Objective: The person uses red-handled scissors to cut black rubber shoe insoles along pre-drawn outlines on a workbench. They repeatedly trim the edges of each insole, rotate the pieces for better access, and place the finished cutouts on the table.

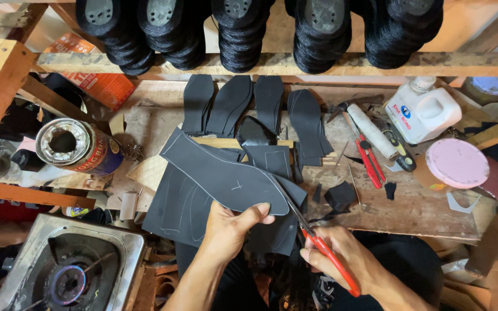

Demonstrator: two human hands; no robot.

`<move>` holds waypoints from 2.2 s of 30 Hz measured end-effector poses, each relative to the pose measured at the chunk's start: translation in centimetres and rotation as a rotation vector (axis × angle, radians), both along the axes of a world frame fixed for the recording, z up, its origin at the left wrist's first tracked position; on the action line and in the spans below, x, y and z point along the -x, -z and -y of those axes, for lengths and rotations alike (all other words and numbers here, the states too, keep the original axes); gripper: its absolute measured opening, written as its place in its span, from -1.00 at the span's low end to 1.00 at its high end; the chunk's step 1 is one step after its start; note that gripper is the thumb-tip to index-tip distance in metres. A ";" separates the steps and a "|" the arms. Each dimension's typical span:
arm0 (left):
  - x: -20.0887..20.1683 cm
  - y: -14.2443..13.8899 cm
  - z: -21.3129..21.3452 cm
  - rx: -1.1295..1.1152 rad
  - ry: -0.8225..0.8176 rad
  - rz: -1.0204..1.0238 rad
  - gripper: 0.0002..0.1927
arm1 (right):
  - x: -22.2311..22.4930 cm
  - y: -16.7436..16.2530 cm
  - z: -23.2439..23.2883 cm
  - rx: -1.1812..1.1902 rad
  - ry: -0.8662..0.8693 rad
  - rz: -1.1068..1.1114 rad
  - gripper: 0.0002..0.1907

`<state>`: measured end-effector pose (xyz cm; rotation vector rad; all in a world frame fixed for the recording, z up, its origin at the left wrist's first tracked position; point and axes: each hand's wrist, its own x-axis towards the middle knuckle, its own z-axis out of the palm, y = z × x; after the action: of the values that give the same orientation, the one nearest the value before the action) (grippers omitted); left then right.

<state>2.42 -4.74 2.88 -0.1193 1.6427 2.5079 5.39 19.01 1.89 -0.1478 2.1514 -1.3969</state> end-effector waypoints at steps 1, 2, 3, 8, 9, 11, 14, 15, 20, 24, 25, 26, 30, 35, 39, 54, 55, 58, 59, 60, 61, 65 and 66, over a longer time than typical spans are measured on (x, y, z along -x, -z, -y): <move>0.0 0.0 -0.1 -0.001 0.006 -0.004 -0.84 | -0.1 0.0 0.0 0.017 0.002 -0.022 -0.78; 0.1 0.0 -0.1 -0.001 0.006 -0.012 -0.85 | -0.1 0.0 0.1 0.034 0.004 -0.046 -0.80; 0.2 -0.1 -0.2 -0.001 0.006 -0.018 -0.86 | -0.1 0.0 0.1 0.053 -0.014 -0.051 -0.80; 0.2 -0.3 -0.3 0.037 0.017 -0.011 -0.88 | -0.1 -0.2 0.2 0.169 -0.003 0.054 -0.86; 0.2 -0.4 -0.2 0.038 0.026 -0.011 -0.87 | -0.1 -0.3 0.2 0.133 -0.020 0.029 -0.83; 0.1 -0.5 -0.2 0.037 0.035 -0.002 -0.86 | -0.2 -0.4 0.2 0.058 -0.054 -0.021 -0.78; 0.0 -0.7 -0.2 0.030 0.032 0.014 -0.85 | -0.5 -0.4 0.3 0.062 0.044 0.073 -0.77; 0.0 -0.8 -0.2 0.027 0.032 0.015 -0.85 | -0.6 -0.3 0.3 0.040 0.040 0.057 -0.76; 0.0 -0.9 0.1 0.035 0.056 0.022 -0.83 | -0.9 0.3 0.2 0.031 0.071 0.025 -0.74; 0.1 -0.7 0.4 0.034 0.088 0.033 -0.81 | -1.1 0.9 -0.1 0.034 0.087 0.041 -0.73; 0.1 -0.6 0.5 0.031 0.098 0.029 -0.81 | -1.2 1.1 -0.1 0.037 0.089 0.039 -0.72; 0.2 -0.5 0.6 0.025 0.100 0.030 -0.81 | -1.2 1.3 -0.2 0.040 0.091 0.036 -0.70; 0.8 -0.1 0.9 -0.003 0.143 -0.002 -0.79 | -1.3 1.9 -0.6 0.087 0.056 -0.035 -0.66; 0.8 0.3 0.2 -0.006 0.014 -0.023 -0.67 | -1.0 1.5 -0.8 0.112 0.030 -0.073 -0.67; 0.7 0.6 -0.5 0.079 -0.006 0.011 -0.65 | -0.3 0.5 0.0 0.062 0.033 0.004 -0.72; -0.2 0.2 -0.7 0.073 0.089 0.003 -0.66 | -0.5 0.7 0.3 0.102 0.095 0.040 -0.72; -0.2 0.2 -0.6 0.073 0.097 -0.019 -0.66 | -0.5 0.8 0.2 0.103 0.092 0.043 -0.72; 0.0 0.3 -0.4 0.060 0.105 0.019 -0.62 | -0.4 1.0 -0.2 0.107 0.107 0.094 -0.72; 0.0 0.3 -0.3 0.058 0.108 0.021 -0.61 | -0.4 1.0 -0.3 0.109 0.116 0.119 -0.72; -0.1 0.4 -0.3 0.055 0.111 0.023 -0.60 | -0.4 1.0 -0.4 0.099 0.101 0.102 -0.72; 0.0 0.5 -0.2 0.052 0.115 0.024 -0.59 | -0.4 1.0 -0.6 0.089 0.087 0.083 -0.72; -0.2 1.0 0.2 0.003 0.137 0.002 -0.56 | -0.5 0.9 -1.0 0.033 0.034 0.005 -0.70; -0.2 1.2 0.2 -0.007 0.145 -0.011 -0.56 | -0.6 1.0 -1.1 0.040 0.031 -0.011 -0.70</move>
<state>2.59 -4.97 1.73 0.0140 1.5853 2.4100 5.99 20.10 0.89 -0.1387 2.1435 -1.4608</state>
